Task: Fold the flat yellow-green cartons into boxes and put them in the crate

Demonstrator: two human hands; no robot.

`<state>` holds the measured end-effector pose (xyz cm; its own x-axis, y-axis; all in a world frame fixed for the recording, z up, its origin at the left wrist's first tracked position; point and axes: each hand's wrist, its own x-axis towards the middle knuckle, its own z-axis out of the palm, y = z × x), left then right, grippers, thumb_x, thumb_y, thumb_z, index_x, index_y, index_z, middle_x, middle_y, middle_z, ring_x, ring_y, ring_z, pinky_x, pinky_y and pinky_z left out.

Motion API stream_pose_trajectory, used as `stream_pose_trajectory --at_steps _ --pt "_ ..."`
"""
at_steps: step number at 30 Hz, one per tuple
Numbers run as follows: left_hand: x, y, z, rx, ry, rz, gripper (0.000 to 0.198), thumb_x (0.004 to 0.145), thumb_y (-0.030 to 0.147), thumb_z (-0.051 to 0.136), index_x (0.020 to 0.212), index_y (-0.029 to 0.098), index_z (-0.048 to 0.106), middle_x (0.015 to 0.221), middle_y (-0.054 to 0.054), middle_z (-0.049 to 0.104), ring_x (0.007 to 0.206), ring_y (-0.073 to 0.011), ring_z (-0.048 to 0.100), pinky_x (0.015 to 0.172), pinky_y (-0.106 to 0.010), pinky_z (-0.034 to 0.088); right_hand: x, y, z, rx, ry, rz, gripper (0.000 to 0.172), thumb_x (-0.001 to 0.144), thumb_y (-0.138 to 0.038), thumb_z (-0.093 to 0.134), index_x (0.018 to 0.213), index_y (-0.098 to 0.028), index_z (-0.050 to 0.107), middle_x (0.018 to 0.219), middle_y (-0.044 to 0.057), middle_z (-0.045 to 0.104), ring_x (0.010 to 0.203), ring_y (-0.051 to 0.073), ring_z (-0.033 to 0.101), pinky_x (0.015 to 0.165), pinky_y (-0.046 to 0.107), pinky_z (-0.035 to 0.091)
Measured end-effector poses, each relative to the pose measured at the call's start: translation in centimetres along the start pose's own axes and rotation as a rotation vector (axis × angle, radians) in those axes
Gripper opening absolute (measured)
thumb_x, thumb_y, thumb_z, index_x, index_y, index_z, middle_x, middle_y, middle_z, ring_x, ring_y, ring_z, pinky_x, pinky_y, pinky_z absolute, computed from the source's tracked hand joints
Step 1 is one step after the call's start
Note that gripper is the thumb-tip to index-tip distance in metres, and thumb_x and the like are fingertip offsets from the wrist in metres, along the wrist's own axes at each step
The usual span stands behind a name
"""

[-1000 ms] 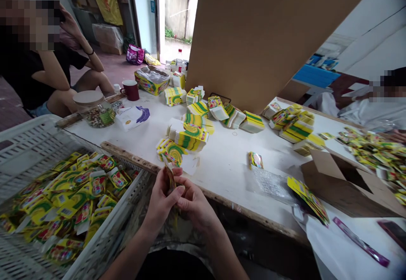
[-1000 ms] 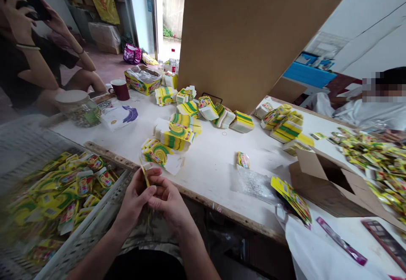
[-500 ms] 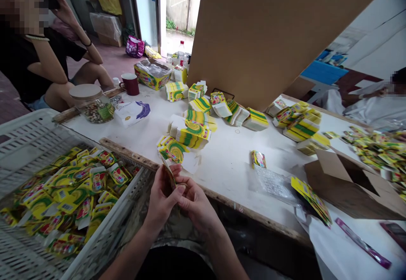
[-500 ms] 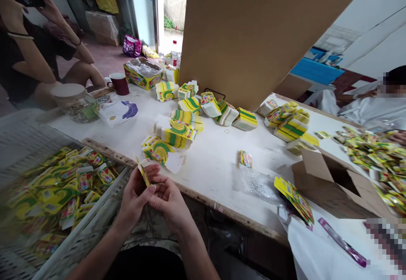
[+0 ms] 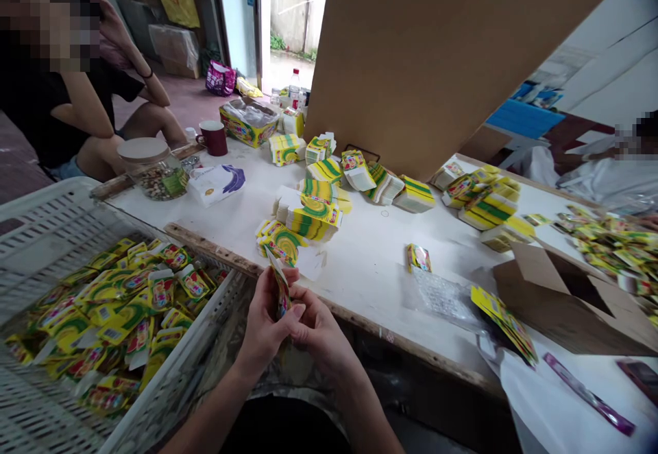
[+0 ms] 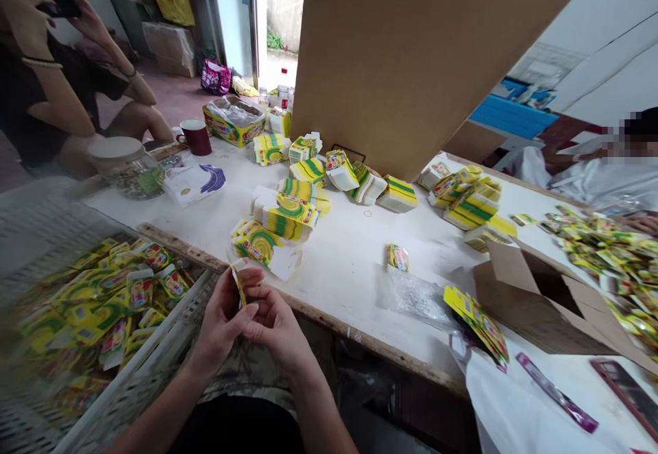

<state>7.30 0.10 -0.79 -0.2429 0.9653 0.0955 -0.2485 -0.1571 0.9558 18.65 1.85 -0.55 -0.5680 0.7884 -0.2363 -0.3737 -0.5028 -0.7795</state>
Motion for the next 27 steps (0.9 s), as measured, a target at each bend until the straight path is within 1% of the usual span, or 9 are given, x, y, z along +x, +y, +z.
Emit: stream_pose_trajectory --at_steps 5,7,10,13,15,17,20,24,27 --pt "-0.3 0.2 -0.1 -0.03 -0.058 -0.038 0.056 0.07 0.027 0.072 0.122 0.02 0.051 0.121 -0.011 0.06 0.114 -0.027 0.055 0.098 -0.038 0.044 -0.4 -0.8 0.0 -0.07 -0.083 0.003 0.052 0.062 -0.039 0.083 0.102 -0.02 0.056 0.074 -0.004 0.049 0.058 0.008 0.041 0.054 0.019 0.033" --pt "-0.3 0.2 -0.2 -0.007 -0.072 -0.037 0.057 0.071 0.027 0.072 0.123 0.02 0.05 0.123 -0.011 0.059 0.115 -0.0277 0.055 0.099 -0.039 0.043 -0.5 -0.9 -0.1 -0.081 -0.082 0.01 0.052 0.063 -0.039 0.082 0.104 -0.021 0.056 0.072 -0.005 0.048 0.058 0.008 0.04 0.055 0.019 0.033" --pt "-0.3 0.5 0.1 0.033 -0.038 -0.006 0.057 0.071 0.028 0.072 0.122 0.018 0.05 0.124 -0.012 0.059 0.117 -0.028 0.054 0.1 -0.039 0.042 -0.6 -0.5 -0.4 -0.043 -0.046 0.004 0.058 0.06 -0.04 0.084 0.107 -0.021 0.056 0.078 -0.003 0.053 0.066 0.01 0.046 0.061 0.02 0.037" --pt "-0.3 0.8 0.5 0.062 0.0 0.038 0.063 0.067 0.027 0.074 0.124 0.019 0.048 0.125 -0.012 0.058 0.118 -0.0279 0.053 0.1 -0.038 0.042 -0.7 0.3 -0.7 -0.004 -0.027 -0.006 0.054 0.056 -0.043 0.085 0.097 -0.02 0.059 0.08 -0.001 0.054 0.071 0.012 0.049 0.068 0.024 0.04" --pt "-0.4 0.8 0.8 0.093 0.0 0.059 0.065 0.067 0.026 0.075 0.124 0.019 0.046 0.125 -0.012 0.058 0.117 -0.0277 0.054 0.099 -0.038 0.043 -0.7 0.9 -0.9 -0.009 -0.037 -0.006 0.046 0.056 -0.046 0.084 0.086 -0.019 0.061 0.074 -0.002 0.053 0.067 0.013 0.048 0.071 0.026 0.041" --pt "-0.5 0.8 0.9 0.119 0.005 0.068 0.064 0.067 0.026 0.074 0.125 0.019 0.046 0.123 -0.012 0.058 0.117 -0.0274 0.054 0.099 -0.037 0.043 -0.7 1.3 -1.1 -0.004 -0.048 -0.012 0.043 0.058 -0.047 0.083 0.081 -0.019 0.062 0.071 -0.003 0.052 0.064 0.012 0.047 0.073 0.028 0.041" --pt "-0.5 0.6 0.8 0.142 0.025 0.071 0.062 0.068 0.026 0.073 0.124 0.019 0.046 0.123 -0.011 0.058 0.117 -0.027 0.053 0.1 -0.036 0.042 -0.7 1.6 -1.0 0.049 -0.061 -0.019 0.041 0.06 -0.046 0.082 0.087 -0.02 0.064 0.074 -0.002 0.054 0.066 0.012 0.049 0.075 0.027 0.042" --pt "-0.3 0.6 0.6 0.172 0.047 0.089 0.059 0.069 0.027 0.072 0.122 0.018 0.047 0.122 -0.011 0.057 0.116 -0.0265 0.054 0.1 -0.035 0.041 -0.6 1.7 -0.8 0.066 -0.086 -0.049 0.038 0.067 -0.042 0.079 0.095 -0.019 0.066 0.085 0.001 0.06 0.077 0.014 0.054 0.08 0.026 0.043" --pt "-0.2 0.8 0.4 0.18 0.028 0.07 0.06 0.068 0.028 0.072 0.121 0.016 0.047 0.119 -0.011 0.059 0.112 -0.0261 0.056 0.096 -0.036 0.044 -0.4 1.6 -1.1 0.041 -0.111 -0.05 0.035 0.069 -0.04 0.078 0.094 -0.018 0.067 0.085 0.002 0.062 0.079 0.014 0.055 0.078 0.025 0.043"
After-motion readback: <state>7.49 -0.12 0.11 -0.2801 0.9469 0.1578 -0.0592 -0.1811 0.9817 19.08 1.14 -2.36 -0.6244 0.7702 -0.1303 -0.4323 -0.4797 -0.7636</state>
